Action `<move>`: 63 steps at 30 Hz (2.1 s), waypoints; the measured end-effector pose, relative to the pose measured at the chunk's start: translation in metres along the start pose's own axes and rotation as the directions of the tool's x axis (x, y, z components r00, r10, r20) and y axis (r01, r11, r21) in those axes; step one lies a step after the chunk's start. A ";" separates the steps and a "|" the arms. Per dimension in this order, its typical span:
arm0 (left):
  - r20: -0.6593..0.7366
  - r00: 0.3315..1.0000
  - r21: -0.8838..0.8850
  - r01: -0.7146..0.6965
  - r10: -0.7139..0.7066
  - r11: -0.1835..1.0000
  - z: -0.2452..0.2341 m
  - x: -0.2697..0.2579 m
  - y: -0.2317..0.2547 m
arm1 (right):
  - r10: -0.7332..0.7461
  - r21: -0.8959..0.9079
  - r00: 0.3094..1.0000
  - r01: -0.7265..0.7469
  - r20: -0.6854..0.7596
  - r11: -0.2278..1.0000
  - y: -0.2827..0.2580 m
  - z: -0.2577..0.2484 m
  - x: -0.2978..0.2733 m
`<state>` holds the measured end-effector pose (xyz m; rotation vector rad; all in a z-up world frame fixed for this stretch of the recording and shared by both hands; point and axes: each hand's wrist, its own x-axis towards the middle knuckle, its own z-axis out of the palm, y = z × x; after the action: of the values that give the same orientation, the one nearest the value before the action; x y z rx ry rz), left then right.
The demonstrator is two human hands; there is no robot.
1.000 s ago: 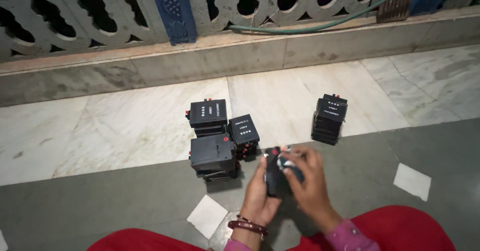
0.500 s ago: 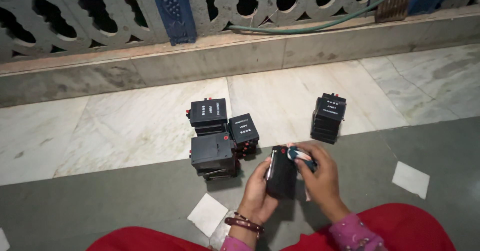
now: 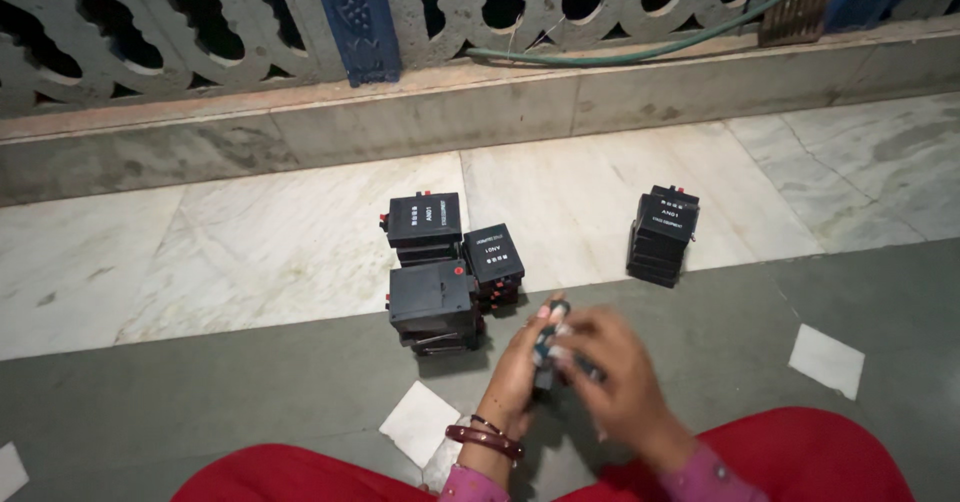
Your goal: The person sits on the floor and replaces batteries in small black rectangular devices. They open the battery compartment, remove old batteries, insert new ones, and close the compartment. The person handles multiple devices one by one.
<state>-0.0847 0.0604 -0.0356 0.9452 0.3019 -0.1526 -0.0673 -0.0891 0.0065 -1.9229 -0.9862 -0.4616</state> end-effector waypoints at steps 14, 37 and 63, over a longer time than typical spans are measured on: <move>-0.169 0.986 0.005 -0.001 0.002 1.000 -0.010 0.005 0.002 | -0.033 0.208 0.983 -0.006 0.183 0.978 -0.022 0.002 -0.020; -0.248 0.928 0.384 -0.169 0.278 0.908 -0.039 0.056 -0.063 | 0.284 0.174 0.959 -0.281 0.010 0.944 0.008 -0.002 0.005; 0.025 0.995 -0.395 0.097 -0.094 0.913 0.005 -0.005 -0.015 | 0.556 0.615 0.803 -0.553 0.214 0.562 0.062 0.030 -0.038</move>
<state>-0.0924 0.0476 -0.0425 0.5268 0.3586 -0.1759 -0.0444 -0.0984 -0.0679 -1.4456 -0.3798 0.2490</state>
